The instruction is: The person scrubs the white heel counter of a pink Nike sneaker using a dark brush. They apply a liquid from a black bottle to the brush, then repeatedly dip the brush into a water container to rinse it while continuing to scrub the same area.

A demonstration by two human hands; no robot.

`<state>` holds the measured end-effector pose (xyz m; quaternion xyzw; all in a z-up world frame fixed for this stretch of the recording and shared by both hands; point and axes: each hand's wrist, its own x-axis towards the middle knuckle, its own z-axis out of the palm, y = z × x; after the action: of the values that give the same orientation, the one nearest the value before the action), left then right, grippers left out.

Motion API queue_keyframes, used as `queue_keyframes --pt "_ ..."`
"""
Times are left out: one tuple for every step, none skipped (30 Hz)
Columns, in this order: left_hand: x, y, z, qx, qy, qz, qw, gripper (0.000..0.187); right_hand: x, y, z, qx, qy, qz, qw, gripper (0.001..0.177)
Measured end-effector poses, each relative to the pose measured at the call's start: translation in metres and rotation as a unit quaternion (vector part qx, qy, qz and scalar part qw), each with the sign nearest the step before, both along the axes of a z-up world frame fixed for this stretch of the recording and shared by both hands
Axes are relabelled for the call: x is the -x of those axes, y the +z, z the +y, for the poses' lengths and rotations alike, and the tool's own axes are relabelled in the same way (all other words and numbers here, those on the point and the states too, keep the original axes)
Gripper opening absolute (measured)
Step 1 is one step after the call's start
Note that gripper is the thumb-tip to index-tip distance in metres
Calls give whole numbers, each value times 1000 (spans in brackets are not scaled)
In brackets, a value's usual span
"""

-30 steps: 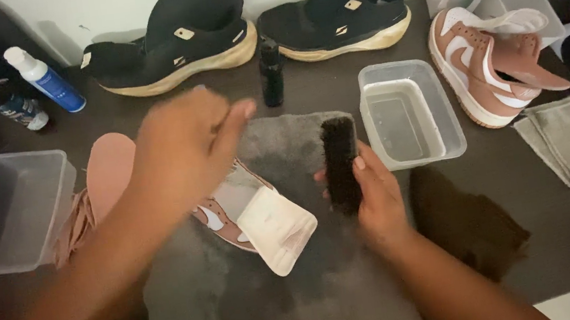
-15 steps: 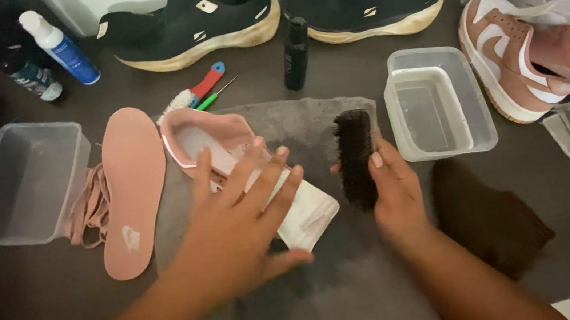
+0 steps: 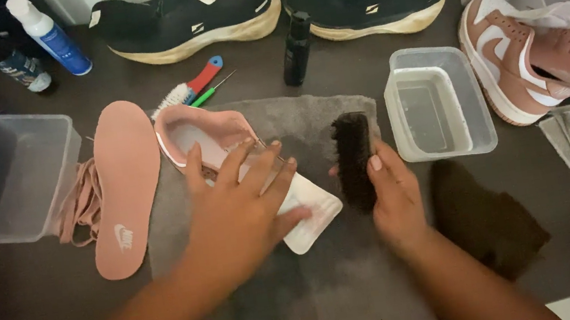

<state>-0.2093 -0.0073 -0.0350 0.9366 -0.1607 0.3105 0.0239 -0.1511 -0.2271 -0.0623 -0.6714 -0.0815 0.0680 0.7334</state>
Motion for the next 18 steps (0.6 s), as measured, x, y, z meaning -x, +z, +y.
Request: queue_keyframes --pt "-2 -1 0 0 1 1 1000 57 -1 -1 -1 0 1 1 1000 54" --pt "-3 -1 0 -1 -5 -9 1000 48 -1 -3 -2 5 18 -24 1000 51" --pt "-5 -1 0 -3 -10 -20 1000 40 -2 -4 -3 9 36 -51 998 48" --pt "-4 -5 0 -3 -9 -21 1000 40 -1 -2 -3 9 37 -51 998 48" --pt "-3 -9 0 -1 -14 -18 1000 35 -1 -1 -3 26 36 -56 997 51" --pt "-3 -12 0 1 -20 -15 1000 32 -1 1 -3 43 36 -62 997 55" --pt "2 -9 1 0 -18 -16 1000 32 -1 -1 -4 43 37 -62 996 55" --pt "5 -6 1 23 -27 17 999 42 -1 -3 -4 18 32 -59 998 54" --pt "9 -3 2 45 -36 50 997 52 -1 -5 -4 -6 27 -55 998 54" --pt "13 2 4 44 -35 49 997 52 -2 -8 -6 -7 28 -56 998 54" --pt "18 8 7 124 -47 74 988 39 -1 -12 -8 -11 25 -69 997 55" --pt "22 13 9 203 -60 98 972 29 -2 -15 -10 -16 21 -83 996 59" --pt "27 22 8 202 -59 98 973 29 0 -12 -10 -17 21 -83 996 59" --pt "33 32 7 262 52 263 927 23 1 -9 -10 17 21 -131 991 56" --pt "38 40 6 308 160 417 840 26 2 -6 -9 51 21 -178 982 54" --pt "38 44 3 307 161 416 840 26 3 -7 -10 51 21 -178 982 54" --pt "38 49 -1 361 183 488 773 26 3 -8 -10 59 30 -237 969 55" --pt "37 53 -4 411 203 552 696 29 4 -8 -10 67 37 -294 953 56"
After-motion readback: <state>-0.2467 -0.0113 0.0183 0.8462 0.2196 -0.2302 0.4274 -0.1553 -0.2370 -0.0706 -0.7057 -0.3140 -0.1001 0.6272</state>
